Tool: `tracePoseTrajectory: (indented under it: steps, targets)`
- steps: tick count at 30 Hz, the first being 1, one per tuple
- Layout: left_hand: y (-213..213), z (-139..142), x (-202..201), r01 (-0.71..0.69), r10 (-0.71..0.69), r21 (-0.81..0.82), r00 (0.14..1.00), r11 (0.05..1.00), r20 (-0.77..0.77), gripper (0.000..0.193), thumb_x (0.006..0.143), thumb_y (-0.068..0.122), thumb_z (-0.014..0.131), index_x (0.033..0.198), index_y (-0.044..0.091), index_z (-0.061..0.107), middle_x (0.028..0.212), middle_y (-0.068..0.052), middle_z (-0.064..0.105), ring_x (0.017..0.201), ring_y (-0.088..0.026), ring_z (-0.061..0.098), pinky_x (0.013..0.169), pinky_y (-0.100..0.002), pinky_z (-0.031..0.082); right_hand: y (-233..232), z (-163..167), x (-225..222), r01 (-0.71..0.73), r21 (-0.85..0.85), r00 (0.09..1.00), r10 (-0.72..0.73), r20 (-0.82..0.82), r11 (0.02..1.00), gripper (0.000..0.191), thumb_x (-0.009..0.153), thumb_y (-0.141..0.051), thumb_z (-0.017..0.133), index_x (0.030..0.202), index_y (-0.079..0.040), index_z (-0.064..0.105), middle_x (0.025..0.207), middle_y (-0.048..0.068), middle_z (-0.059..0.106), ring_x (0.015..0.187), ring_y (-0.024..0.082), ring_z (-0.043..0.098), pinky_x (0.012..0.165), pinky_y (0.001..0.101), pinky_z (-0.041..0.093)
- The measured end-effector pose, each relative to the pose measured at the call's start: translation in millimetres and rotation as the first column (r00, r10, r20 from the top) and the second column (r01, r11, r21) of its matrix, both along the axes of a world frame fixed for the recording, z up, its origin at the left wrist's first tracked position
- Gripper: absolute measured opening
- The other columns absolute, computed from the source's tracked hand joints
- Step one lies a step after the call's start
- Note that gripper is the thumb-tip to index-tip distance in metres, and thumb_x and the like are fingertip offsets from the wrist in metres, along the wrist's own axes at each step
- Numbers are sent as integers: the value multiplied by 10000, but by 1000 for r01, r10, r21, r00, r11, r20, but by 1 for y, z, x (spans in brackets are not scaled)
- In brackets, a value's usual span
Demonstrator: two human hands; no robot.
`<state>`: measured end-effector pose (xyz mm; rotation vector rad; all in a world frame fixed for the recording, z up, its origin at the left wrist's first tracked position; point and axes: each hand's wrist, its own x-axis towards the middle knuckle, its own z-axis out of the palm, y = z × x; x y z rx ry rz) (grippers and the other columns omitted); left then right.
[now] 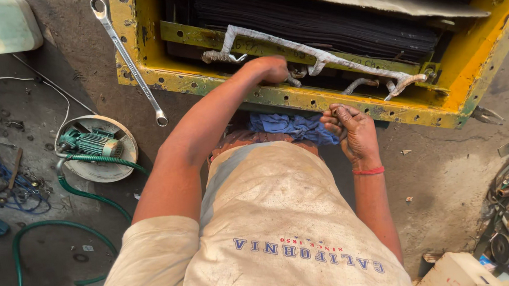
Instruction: The person works on a yellow machine frame set on the floor, using a spanner to loosen and tighten bolts along its edge. They use red-handled pliers to grip a fastener, reposition bolts by hand, and continue tightening with the spanner along the frame.
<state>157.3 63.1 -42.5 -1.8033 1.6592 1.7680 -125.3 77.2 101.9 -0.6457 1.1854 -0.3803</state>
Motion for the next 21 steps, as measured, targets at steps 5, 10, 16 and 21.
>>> tracePoseTrajectory:
  steps: [5, 10, 16, 21]
  targets:
    - [3, -14, 0, -69, 84, 160, 992, 985, -89, 413, 898, 256, 540, 1219, 68, 721, 1281, -156, 703, 1141, -321, 679, 974, -450, 512, -28, -8, 13, -65, -118, 998, 63, -20, 991, 221, 1071, -171, 654, 1152, 32, 690, 957, 101, 717, 694, 115, 649, 560, 228, 510]
    - [11, -18, 5, -251, 290, 304, 953, 919, -89, 423, 768, 232, 711, 1153, 59, 730, 1143, -155, 759, 1033, -313, 746, 903, -420, 563, -60, -16, 38, -191, -161, 973, 165, -163, 968, 196, 1008, -115, 712, 1147, 23, 715, 942, 76, 732, 744, 86, 652, 618, 224, 534]
    - [16, -36, -8, -236, 244, 165, 969, 958, -32, 377, 805, 175, 640, 1130, 39, 776, 1160, -223, 725, 1075, -344, 698, 939, -421, 540, -70, -29, 67, -249, -134, 952, 218, -215, 959, 190, 975, -101, 733, 1134, 2, 729, 922, 44, 733, 754, 76, 665, 633, 222, 555]
    - [17, -41, -9, -196, 216, 249, 975, 948, -54, 406, 800, 169, 636, 1179, 78, 746, 1172, -187, 729, 1070, -328, 709, 941, -424, 539, -64, -55, 80, -353, -135, 917, 314, -246, 926, 168, 955, -86, 762, 1092, 0, 715, 884, 35, 716, 745, 77, 668, 630, 227, 553]
